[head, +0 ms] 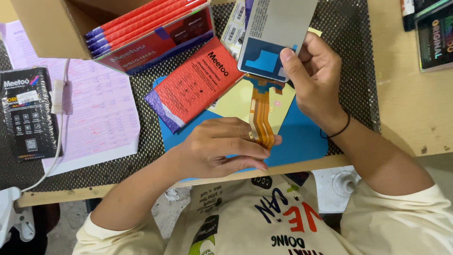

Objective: The person removes a phone screen from a protective plastic film, writes on a small white label on the back of the screen with a pen, and then places the screen inside a red paper envelope.

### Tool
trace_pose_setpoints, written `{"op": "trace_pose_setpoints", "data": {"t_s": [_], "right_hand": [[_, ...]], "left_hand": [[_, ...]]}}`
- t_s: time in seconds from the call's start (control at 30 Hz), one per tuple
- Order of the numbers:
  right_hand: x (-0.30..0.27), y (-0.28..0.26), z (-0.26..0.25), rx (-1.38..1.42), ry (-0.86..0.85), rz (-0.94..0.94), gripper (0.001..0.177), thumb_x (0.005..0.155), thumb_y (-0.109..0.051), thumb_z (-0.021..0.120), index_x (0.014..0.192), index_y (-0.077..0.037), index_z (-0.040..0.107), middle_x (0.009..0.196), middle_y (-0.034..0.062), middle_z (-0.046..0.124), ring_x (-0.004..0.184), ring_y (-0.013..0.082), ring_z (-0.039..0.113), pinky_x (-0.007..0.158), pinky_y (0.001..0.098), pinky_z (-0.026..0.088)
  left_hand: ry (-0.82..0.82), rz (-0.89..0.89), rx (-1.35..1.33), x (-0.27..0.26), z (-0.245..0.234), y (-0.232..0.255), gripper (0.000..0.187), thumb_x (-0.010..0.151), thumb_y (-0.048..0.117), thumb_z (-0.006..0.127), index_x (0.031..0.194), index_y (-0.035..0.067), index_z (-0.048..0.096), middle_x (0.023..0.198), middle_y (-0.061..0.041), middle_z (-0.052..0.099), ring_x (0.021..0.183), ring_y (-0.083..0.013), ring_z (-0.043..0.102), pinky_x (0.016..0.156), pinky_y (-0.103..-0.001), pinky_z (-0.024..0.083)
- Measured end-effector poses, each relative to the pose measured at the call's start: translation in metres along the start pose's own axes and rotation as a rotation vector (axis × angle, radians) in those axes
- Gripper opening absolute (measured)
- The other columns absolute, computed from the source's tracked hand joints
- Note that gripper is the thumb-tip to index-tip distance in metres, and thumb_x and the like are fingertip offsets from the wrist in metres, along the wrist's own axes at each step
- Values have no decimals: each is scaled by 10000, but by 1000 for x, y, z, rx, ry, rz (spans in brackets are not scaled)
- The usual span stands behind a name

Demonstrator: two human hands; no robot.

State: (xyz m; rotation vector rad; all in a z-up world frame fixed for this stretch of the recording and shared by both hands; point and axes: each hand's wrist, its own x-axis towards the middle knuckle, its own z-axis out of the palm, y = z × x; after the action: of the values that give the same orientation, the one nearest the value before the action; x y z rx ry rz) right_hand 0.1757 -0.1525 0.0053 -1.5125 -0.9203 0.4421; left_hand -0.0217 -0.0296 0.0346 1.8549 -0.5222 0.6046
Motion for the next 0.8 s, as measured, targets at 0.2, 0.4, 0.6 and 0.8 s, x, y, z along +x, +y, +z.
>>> {"op": "trace_pose_setpoints", "data": {"t_s": [0.2, 0.4, 0.6, 0.8], "right_hand": [[-5, -6, 3, 128, -63, 41, 300, 1047, -260, 610, 1225, -19, 615, 771, -72, 474, 681, 28, 364, 607, 204, 327], [-13, 1, 7, 365, -234, 203, 381, 1039, -237, 580, 1310, 30, 595, 1176, 101, 709, 1053, 170, 706, 893, 279, 611], [-26, -6, 12, 515, -275, 199, 472, 1034, -370, 561, 1247, 51, 555, 910, 100, 662, 632, 185, 647, 537, 281, 589], [-35, -9, 7, 317, -262, -82, 391, 1055, -396, 541, 1125, -14, 587, 1001, 52, 634, 940, 174, 620, 862, 309, 535]], "left_hand": [[52, 330, 733, 4, -5, -13, 238, 965, 250, 853, 1029, 78, 702, 977, -96, 704, 972, -306, 736, 907, -467, 650], [2, 348, 1130, -3, -13, -22, 463, 1064, 199, 877, 1360, 230, 522, 1198, -7, 778, 1206, -237, 743, 1078, -461, 495], [76, 388, 1070, -11, -7, -27, 664, 1146, 174, 811, 1543, 287, 291, 1233, -73, 799, 1164, -284, 805, 998, -446, 550], [90, 466, 1170, 4, -8, -16, 215, 1053, 211, 717, 1246, 216, 623, 1006, 61, 794, 1044, -156, 773, 978, -368, 477]]}}
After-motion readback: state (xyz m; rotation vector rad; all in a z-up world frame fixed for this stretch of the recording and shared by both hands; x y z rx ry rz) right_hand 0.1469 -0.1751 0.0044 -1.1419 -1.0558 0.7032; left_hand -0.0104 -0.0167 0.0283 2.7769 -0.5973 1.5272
